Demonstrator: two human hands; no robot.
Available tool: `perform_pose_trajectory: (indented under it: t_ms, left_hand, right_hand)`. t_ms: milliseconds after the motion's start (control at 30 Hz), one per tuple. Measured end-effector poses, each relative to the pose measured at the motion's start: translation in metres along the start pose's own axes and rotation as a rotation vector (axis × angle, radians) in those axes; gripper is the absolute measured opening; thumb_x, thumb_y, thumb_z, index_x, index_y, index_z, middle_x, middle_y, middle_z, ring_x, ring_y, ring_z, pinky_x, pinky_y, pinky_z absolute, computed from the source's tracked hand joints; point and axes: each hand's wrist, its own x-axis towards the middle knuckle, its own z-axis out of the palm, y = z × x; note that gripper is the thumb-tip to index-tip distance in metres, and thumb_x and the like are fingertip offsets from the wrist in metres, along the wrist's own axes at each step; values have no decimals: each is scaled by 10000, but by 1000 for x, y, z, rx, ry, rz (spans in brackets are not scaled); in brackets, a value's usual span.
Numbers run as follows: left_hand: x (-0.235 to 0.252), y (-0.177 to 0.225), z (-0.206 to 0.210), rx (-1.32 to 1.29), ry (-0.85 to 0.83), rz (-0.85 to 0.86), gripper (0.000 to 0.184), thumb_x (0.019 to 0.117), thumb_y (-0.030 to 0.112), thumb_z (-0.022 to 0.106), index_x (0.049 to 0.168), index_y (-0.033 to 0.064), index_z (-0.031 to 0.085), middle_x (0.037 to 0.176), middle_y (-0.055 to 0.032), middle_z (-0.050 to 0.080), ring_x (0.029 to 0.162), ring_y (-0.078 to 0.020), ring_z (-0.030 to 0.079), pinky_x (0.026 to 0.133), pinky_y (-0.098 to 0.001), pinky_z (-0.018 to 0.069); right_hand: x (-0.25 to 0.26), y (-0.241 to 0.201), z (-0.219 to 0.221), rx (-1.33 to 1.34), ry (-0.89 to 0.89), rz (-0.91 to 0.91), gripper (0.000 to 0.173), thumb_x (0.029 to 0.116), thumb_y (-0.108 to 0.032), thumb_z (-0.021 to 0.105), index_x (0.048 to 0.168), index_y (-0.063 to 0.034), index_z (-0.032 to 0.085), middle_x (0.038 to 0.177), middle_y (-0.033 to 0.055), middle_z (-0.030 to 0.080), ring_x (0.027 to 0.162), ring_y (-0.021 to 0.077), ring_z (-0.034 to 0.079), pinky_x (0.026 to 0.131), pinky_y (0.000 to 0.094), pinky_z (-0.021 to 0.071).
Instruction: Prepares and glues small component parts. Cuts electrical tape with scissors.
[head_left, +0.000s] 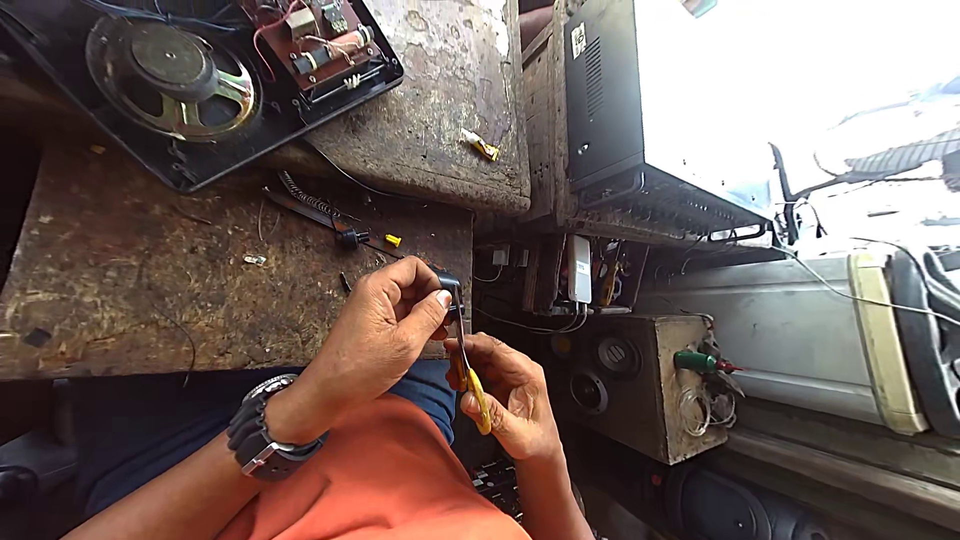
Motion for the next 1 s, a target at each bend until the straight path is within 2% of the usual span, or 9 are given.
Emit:
perform_pose_trajectory:
  t_ms: [500,667,833,1000]
  left_hand:
    - [1,-4,-1,-21,0,-32,58,1009,26,565,977,14,611,818,-109,673,705,-191,691,683,-307,623]
    - [-1,-2,-3,63,22,-58,129,1029,93,538,1015,43,656,845,-94,697,732,-198,699,687,-318,622]
    - [-5,3,-6,317,78,-29,278,1067,235,457,964,128,692,774,-7,685,699,-149,697,626,-312,617]
    - [-6,8,-6,477,110,14,323,1071,288,443,898,182,694,720,54,662,656,-89,670,560,-265,576]
  right_hand:
    - [-6,4,-2,-3,16,-22,488,997,-300,691,1268,100,627,1099,117,682,816,46,628,674,184,543]
    - [-8,6,-1,-42,37,-31,471,991,-282,700,1265,95,634,1095,121,686,812,53,632,670,192,549]
    - [-10,10,1,-40,43,-26,464,986,-267,707,1264,97,634,1102,124,687,820,59,640,680,196,560]
    - [-10,11,1,-45,47,-26,468,985,-267,708,1263,102,635,1098,132,684,827,68,642,683,201,561]
